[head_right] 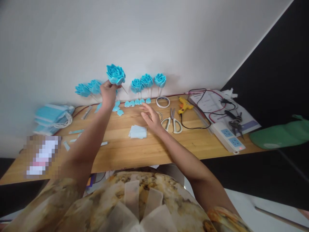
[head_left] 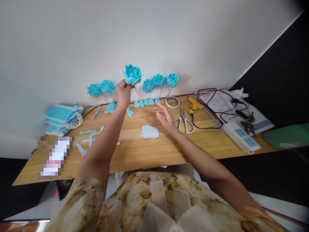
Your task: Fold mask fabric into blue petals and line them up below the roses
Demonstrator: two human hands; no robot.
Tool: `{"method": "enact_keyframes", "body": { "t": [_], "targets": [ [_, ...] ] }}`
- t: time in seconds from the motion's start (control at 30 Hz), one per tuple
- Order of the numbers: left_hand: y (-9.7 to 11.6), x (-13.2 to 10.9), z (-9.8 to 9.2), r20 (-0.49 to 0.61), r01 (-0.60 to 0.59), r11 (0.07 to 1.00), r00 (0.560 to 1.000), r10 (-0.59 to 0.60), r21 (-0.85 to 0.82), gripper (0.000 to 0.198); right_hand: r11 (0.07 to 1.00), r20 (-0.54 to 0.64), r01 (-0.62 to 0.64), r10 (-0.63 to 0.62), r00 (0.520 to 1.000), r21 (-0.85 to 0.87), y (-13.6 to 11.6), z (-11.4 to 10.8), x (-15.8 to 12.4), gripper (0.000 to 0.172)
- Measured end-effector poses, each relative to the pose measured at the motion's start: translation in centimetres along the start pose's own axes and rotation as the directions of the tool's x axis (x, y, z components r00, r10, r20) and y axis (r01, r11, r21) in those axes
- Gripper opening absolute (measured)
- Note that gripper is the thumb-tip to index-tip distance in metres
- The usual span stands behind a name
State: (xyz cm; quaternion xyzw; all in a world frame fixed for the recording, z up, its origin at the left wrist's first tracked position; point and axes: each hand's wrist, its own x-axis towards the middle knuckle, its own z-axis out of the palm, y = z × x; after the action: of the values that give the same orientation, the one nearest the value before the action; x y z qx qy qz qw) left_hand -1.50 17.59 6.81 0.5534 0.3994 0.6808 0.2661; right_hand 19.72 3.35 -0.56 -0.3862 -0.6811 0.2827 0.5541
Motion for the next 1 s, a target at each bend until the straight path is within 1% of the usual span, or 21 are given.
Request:
{"method": "enact_keyframes", "body": {
  "t": [0.07,0.17,0.3,0.47,0.6,0.83,1.0],
  "targets": [
    [-1.5,0.1,0.7,-0.014,0.014,0.999,1.000,-0.014,0.038,0.016,0.999,0.004,-0.027,0.027,1.000,-0.027,0.2,0.0,-0.2,0.050],
    [-3.4,0.0,1.1,-0.048,0.065,0.992,0.997,-0.061,0.106,0.016,0.997,0.030,-0.053,0.054,0.998,-0.049,0.0,0.1,-0.2,0.047],
    [-4.9,-0.2,1.3,-0.052,0.122,0.974,0.992,-0.114,0.191,0.016,0.998,0.070,-0.048,0.051,0.996,-0.047,-0.2,0.2,-0.2,0.045],
    [-5.6,-1.4,2.2,-0.051,0.123,0.957,0.992,-0.114,0.263,0.020,0.997,0.095,-0.002,0.009,0.995,-0.074,-0.2,0.2,-0.3,0.040],
    [-6.3,-2.4,3.0,-0.095,0.182,0.950,0.982,-0.163,0.255,0.029,0.996,0.119,0.009,0.002,0.993,-0.088,-0.2,0.2,-0.3,0.037],
    [-6.9,-2.3,3.3,-0.101,0.241,0.953,0.969,-0.225,0.182,0.037,0.992,0.152,0.038,-0.020,0.988,-0.117,-0.1,0.3,-0.4,0.035],
    [-6.8,-2.2,3.4,-0.118,0.272,0.951,0.959,-0.256,0.145,0.035,0.991,0.174,0.030,-0.007,0.985,-0.133,0.0,0.4,-0.5,0.036]
  ]
}}
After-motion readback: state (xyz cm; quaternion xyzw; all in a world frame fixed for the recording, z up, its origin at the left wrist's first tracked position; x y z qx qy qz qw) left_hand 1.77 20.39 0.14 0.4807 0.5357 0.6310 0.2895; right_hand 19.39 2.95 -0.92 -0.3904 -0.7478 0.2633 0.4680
